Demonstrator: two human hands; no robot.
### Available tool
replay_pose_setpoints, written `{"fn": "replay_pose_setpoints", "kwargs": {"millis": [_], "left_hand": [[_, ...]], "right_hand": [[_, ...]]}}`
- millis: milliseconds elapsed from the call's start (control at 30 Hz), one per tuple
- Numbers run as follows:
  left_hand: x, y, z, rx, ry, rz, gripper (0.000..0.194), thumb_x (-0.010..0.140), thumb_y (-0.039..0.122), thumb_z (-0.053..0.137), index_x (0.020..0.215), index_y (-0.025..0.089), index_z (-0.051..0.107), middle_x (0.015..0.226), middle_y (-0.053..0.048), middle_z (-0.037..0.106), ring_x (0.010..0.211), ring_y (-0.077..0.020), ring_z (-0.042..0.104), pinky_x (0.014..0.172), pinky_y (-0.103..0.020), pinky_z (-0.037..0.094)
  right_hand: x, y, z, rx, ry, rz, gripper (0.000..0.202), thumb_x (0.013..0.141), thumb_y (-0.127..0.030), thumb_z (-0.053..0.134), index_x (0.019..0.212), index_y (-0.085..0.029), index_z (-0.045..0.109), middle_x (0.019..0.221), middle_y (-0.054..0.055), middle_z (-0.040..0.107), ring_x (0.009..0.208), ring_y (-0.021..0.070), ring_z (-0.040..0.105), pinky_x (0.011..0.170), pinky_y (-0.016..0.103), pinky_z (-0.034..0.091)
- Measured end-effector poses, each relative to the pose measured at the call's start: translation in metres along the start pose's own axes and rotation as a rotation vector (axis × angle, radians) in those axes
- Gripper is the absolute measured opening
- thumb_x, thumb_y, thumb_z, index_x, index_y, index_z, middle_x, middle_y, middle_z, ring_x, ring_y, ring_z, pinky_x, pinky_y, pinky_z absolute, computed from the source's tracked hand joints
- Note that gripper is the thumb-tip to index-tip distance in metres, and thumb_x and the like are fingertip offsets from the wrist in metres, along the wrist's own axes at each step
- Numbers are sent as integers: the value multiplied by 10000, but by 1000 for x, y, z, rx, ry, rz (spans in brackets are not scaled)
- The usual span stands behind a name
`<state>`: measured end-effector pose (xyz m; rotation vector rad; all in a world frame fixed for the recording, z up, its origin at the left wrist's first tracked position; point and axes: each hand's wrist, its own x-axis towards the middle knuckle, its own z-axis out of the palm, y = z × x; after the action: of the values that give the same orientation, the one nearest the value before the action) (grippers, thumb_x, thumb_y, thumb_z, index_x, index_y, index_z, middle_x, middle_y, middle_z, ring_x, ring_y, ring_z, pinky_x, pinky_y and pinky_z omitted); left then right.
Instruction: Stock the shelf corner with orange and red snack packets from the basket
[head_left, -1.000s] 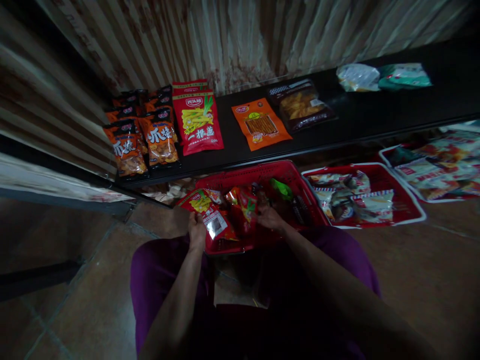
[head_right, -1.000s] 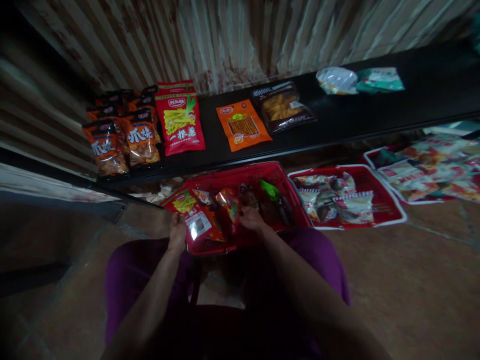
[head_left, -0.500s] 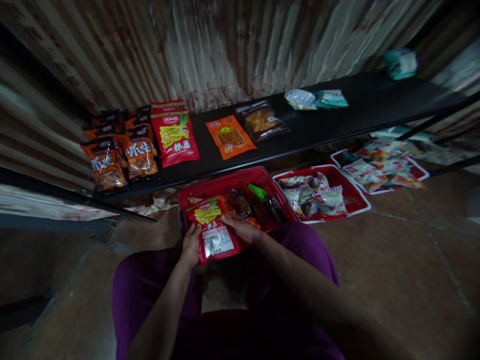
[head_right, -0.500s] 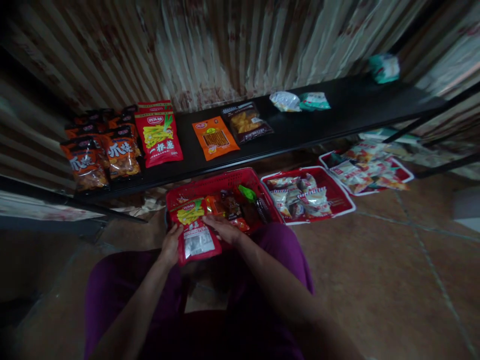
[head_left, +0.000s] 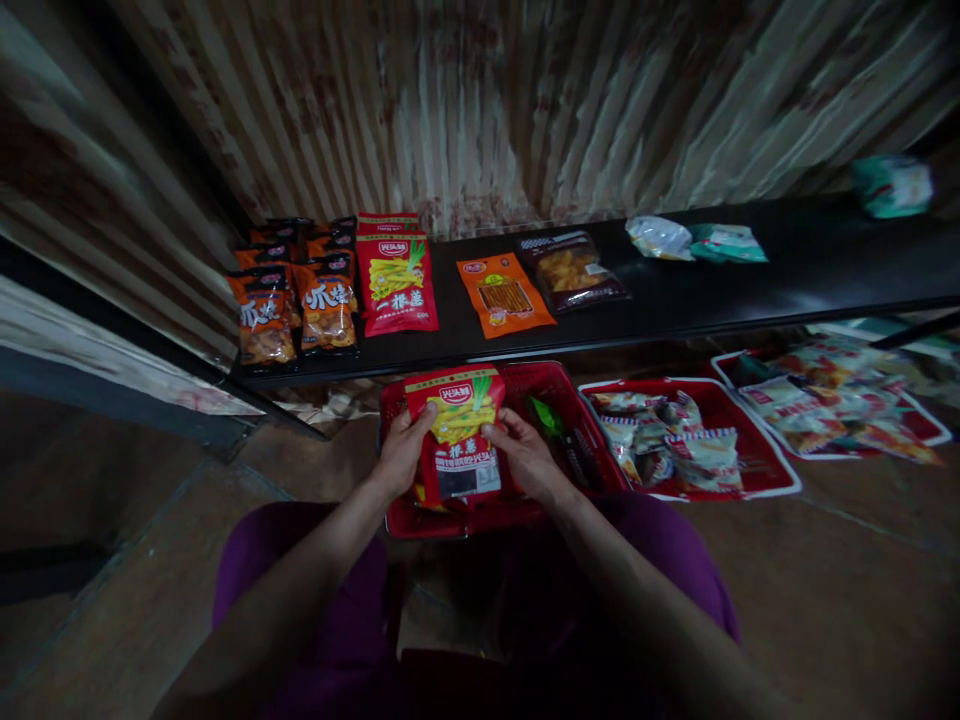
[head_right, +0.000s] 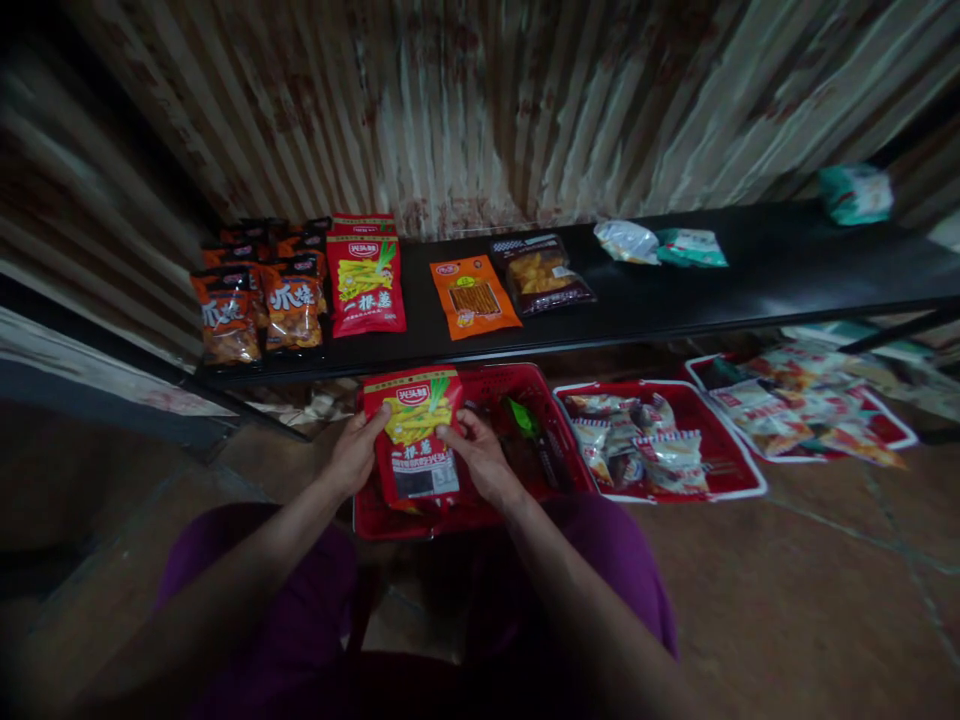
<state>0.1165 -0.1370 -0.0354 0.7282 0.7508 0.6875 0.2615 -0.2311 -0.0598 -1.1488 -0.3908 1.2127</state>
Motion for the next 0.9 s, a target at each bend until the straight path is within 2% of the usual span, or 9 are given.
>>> {"fn": "replay_pose_setpoints", "kwargs": {"millis": [133, 267, 333, 467, 567, 700, 900], "left_hand": [[12, 21, 5, -15, -46, -1, 447, 595, 435, 810, 918, 145, 702, 878, -80, 749, 905, -258, 690, 897, -405, 500], [20, 48, 16, -4, -167, 16, 445, 621, 425, 797, 953, 144, 702, 915, -88, 746, 871, -253, 695, 874, -408, 506], [25, 60, 21, -21, -177, 56, 438, 621, 426, 797, 942, 142, 706, 928, -89, 745, 884, -255, 692, 883, -404, 500], [35, 80, 25, -82, -108, 133, 465, 568, 474, 814, 862, 128, 717, 866, -93, 747, 913, -281, 683, 897, -407, 489], [41, 88, 22, -101, -56, 238, 456, 595, 512, 786, 843, 135, 717, 842, -83, 743, 921, -274, 676, 886, -379, 489], [46, 91, 14, -38, -21, 316, 411, 673, 524, 724, 846, 152, 703, 796, -48, 726, 842, -229, 669, 791, -328, 508], [52, 88, 7, 115, 146, 417, 431, 689, 586, 670, 761, 161, 676, 720, -12, 678, 684, -163, 612, 635, -255, 485]], "right_hand": [[4, -27, 16, 26, 11, -21, 362, 638, -419, 800, 916, -251, 640, 806, -18, 745, 698, 202, 702, 697, 356, 563], [18, -62, 33, -23, -14, -58, 357, 592, -409, 832, 870, -234, 690, 805, 2, 755, 742, 231, 708, 744, 391, 569], [28, -78, 42, -68, -34, -80, 346, 570, -400, 844, 838, -230, 706, 790, 7, 755, 766, 252, 709, 750, 407, 573], [50, -97, 57, -125, -52, -160, 326, 608, -443, 812, 851, -248, 720, 803, 13, 756, 836, 278, 706, 739, 415, 583], [62, -102, 65, -126, -57, -203, 321, 636, -466, 789, 856, -241, 727, 816, 32, 759, 855, 285, 706, 737, 421, 585], [71, -99, 74, -99, -63, -202, 330, 611, -447, 812, 846, -228, 735, 828, 45, 762, 880, 293, 700, 768, 440, 576], [78, -99, 86, -114, -72, -192, 333, 591, -497, 808, 787, -238, 735, 803, 44, 760, 897, 298, 691, 790, 456, 558]]}}
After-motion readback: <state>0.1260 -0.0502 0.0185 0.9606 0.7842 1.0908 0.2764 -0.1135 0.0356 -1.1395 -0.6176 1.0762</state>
